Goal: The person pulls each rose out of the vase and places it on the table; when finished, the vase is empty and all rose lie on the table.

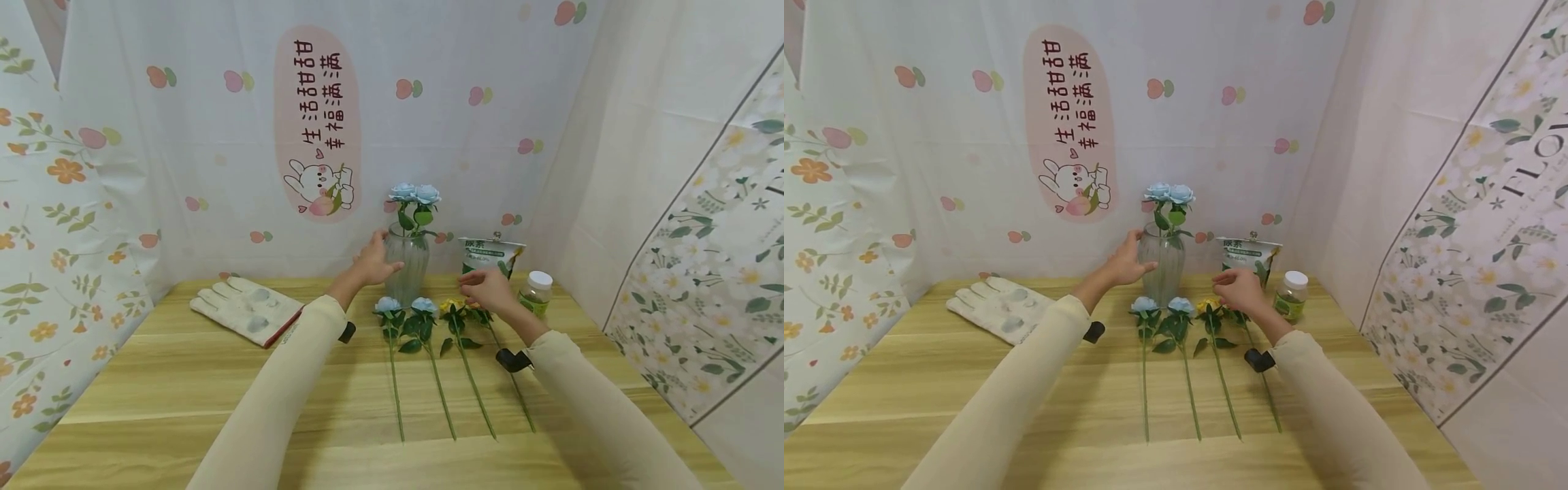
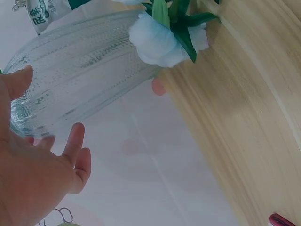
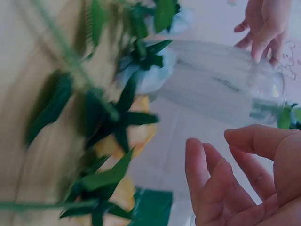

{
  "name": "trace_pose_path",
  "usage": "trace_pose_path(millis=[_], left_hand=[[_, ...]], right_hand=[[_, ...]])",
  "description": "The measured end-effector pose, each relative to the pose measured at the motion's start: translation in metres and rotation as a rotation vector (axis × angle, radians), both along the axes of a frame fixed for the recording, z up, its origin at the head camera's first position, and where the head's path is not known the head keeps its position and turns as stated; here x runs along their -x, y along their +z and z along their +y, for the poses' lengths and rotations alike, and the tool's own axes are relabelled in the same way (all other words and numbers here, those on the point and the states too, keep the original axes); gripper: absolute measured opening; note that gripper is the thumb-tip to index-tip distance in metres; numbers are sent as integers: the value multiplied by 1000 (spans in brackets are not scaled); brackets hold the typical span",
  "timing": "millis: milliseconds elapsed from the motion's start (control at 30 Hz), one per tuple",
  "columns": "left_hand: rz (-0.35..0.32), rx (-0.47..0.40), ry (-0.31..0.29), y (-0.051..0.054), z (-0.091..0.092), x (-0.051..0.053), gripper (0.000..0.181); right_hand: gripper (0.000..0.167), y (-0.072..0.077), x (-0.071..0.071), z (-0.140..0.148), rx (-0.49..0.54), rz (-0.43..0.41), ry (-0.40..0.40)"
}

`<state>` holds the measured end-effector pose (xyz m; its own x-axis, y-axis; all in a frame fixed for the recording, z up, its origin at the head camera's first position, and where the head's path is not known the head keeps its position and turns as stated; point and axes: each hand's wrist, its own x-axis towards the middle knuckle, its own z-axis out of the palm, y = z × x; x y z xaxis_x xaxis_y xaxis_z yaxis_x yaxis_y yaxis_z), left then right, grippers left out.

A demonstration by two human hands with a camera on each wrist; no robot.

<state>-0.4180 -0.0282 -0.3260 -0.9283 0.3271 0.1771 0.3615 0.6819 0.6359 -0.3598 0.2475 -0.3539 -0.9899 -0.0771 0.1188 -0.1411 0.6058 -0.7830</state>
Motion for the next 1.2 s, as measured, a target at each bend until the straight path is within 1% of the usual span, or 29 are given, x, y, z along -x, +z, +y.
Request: trace_pose_path(millis=[100, 233, 300, 400, 467, 533, 633, 700, 800, 900, 1000, 1033, 1067, 1133, 1200], left_hand=[[-11, -10, -7, 1, 1, -1, 80], [-22, -6, 4, 2, 1, -3, 81], [-29, 11, 18, 1, 3, 0, 83], [-29, 8, 31, 1, 4, 0, 86], [-26, 7, 40, 0, 5, 1, 89], [-13, -16, 39, 1, 5, -1, 91], [2, -25, 46, -1, 6, 0, 92], [13, -29, 53, -2, 7, 0, 91], [24, -28, 63, -4, 6, 1, 89], [28, -30, 69, -4, 7, 2, 86], [21, -30, 71, -3, 9, 1, 85], [21, -24, 73, -3, 9, 1, 84], [21, -22, 74, -3, 9, 1, 84], [16, -18, 78, -3, 9, 1, 83], [15, -18, 86, -3, 9, 1, 82]], right_hand=[[26, 6, 4, -14, 15, 31, 1], [24, 16, 7, -32, 55, 98, 1], [23, 20, 8, -39, 73, 142, -4], [21, 27, 11, -49, 85, 210, -34], [20, 31, 13, -54, 70, 271, -69], [20, 36, 16, -59, 62, 324, -104], [20, 44, 22, -64, 44, 393, -128], [21, 49, 26, -68, 44, 408, -128], [24, 56, 33, -73, 38, 400, -131], [27, 61, 38, -76, 21, 411, -166], [27, 64, 42, -76, 13, 445, -203], [26, 64, 43, -75, 20, 449, -203], [26, 65, 45, -75, 29, 451, -193], [25, 66, 48, -74, 37, 427, -160], [26, 67, 52, -74, 18, 396, -113]])
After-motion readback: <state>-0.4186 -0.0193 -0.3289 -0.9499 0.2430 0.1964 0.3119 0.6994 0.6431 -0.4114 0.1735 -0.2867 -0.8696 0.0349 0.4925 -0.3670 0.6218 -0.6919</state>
